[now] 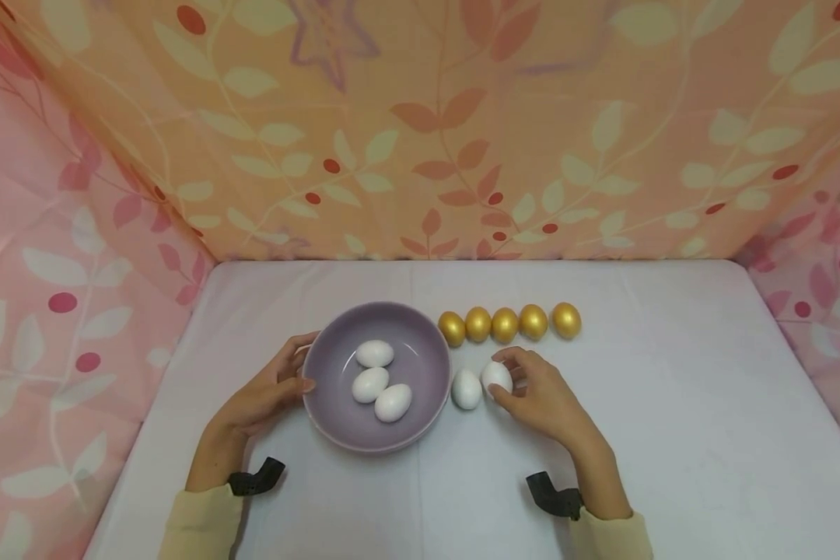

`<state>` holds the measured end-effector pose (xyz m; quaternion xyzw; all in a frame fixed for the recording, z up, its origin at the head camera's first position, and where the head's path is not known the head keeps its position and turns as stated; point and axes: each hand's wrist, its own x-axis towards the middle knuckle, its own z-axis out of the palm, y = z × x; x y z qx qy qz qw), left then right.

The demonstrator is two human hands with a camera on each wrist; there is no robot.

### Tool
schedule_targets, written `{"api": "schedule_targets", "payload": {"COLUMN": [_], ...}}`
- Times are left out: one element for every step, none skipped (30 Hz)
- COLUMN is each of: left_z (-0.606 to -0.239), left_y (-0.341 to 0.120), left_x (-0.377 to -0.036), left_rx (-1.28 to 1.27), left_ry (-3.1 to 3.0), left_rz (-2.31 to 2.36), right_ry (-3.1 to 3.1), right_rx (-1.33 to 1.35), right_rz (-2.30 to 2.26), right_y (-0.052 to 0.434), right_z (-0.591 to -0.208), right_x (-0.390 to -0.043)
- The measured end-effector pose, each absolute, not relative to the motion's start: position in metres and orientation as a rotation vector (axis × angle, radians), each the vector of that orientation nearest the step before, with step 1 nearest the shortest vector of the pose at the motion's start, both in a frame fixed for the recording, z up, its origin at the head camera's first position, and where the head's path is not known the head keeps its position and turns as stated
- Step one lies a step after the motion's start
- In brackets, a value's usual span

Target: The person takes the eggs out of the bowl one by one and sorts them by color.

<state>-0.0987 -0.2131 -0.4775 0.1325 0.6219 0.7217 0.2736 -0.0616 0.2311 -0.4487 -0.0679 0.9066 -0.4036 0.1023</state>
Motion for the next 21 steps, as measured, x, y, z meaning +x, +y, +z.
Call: {"api": "schedule_targets", "payload": {"left_z": [-0.4771, -0.4767, -0.4763, -0.4759, -0.4758, -0.4757, -0.4755, -0.4753, -0.4753, -0.4752, -0.4753, -0.4754, -0.4755, -0.4757, -0.4758, -0.4759, -0.4759, -0.4759, -0.4757, -0.4755, -0.4754], "left_y": [-0.2131, -0.2133, -0.2136, -0.2138, -0.2140, -0.2142, -0.2143, -0.2144, -0.2143, -0.2142, -0.2140, -0.2138, -0.2137, -0.2136, -0.2135, -0.2134, -0.2132, -0.2130, -0.2128, -0.2124, -0.2120], "left_x": [-0.0990, -0.0991, -0.0992, -0.0991, -0.0992, -0.0994, -0.0996, -0.0998, -0.1000, -0.1002, -0.1003, -0.1003, -0.1001, -0.0997, -0.0993, -0.0989, -0.0984, -0.0981, -0.0979, -0.0979, -0.0981], "left_rx": [0.356, 0.356, 0.355, 0.353, 0.354, 0.355, 0.355, 0.357, 0.359, 0.363, 0.365, 0.366, 0.367, 0.365, 0.362, 0.361, 0.359, 0.358, 0.360, 0.361, 0.362], "left_ry": [1.673, 1.675, 1.675, 1.674, 1.672, 1.671, 1.668, 1.667, 1.665, 1.665, 1.665, 1.664, 1.662, 1.660, 1.658, 1.656, 1.654, 1.655, 1.655, 1.654, 1.654], "left_rz": [1.943, 1.942, 1.942, 1.943, 1.945, 1.947, 1.949, 1.950, 1.951, 1.952, 1.953, 1.954, 1.955, 1.956, 1.956, 1.957, 1.956, 1.954, 1.953, 1.953, 1.953], "right_ry": [2.680, 2.681, 2.681, 2.680, 2.680, 2.680, 2.681, 2.683, 2.683, 2.684, 2.685, 2.685, 2.685, 2.684, 2.682, 2.679, 2.676, 2.674, 2.673, 2.673, 2.675], "right_rx": [-0.201, -0.203, -0.205, -0.207, -0.211, -0.216, -0.220, -0.224, -0.227, -0.228, -0.230, -0.231, -0.231, -0.231, -0.230, -0.229, -0.227, -0.225, -0.225, -0.226, -0.226], "right_rz": [-1.187, -1.188, -1.188, -1.189, -1.188, -1.187, -1.184, -1.181, -1.178, -1.176, -1.174, -1.174, -1.170, -1.169, -1.167, -1.167, -1.167, -1.169, -1.170, -1.170, -1.171], "right_y": [0.2309, 0.2307, 0.2306, 0.2304, 0.2304, 0.2303, 0.2303, 0.2303, 0.2305, 0.2307, 0.2308, 0.2310, 0.2312, 0.2314, 0.2315, 0.2316, 0.2317, 0.2318, 0.2320, 0.2322, 0.2326], "right_z": [-0.4493, -0.4500, -0.4506, -0.4512, -0.4518, -0.4519, -0.4518, -0.4514, -0.4508, -0.4501, -0.4494, -0.4485, -0.4478, -0.4472, -0.4467, -0.4462, -0.4457, -0.4453, -0.4449, -0.4445, -0.4440], "right_x": [-0.0618, -0.0622, -0.0625, -0.0630, -0.0634, -0.0640, -0.0645, -0.0649, -0.0651, -0.0652, -0.0651, -0.0648, -0.0642, -0.0636, -0.0628, -0.0620, -0.0612, -0.0604, -0.0599, -0.0594, -0.0590]}}
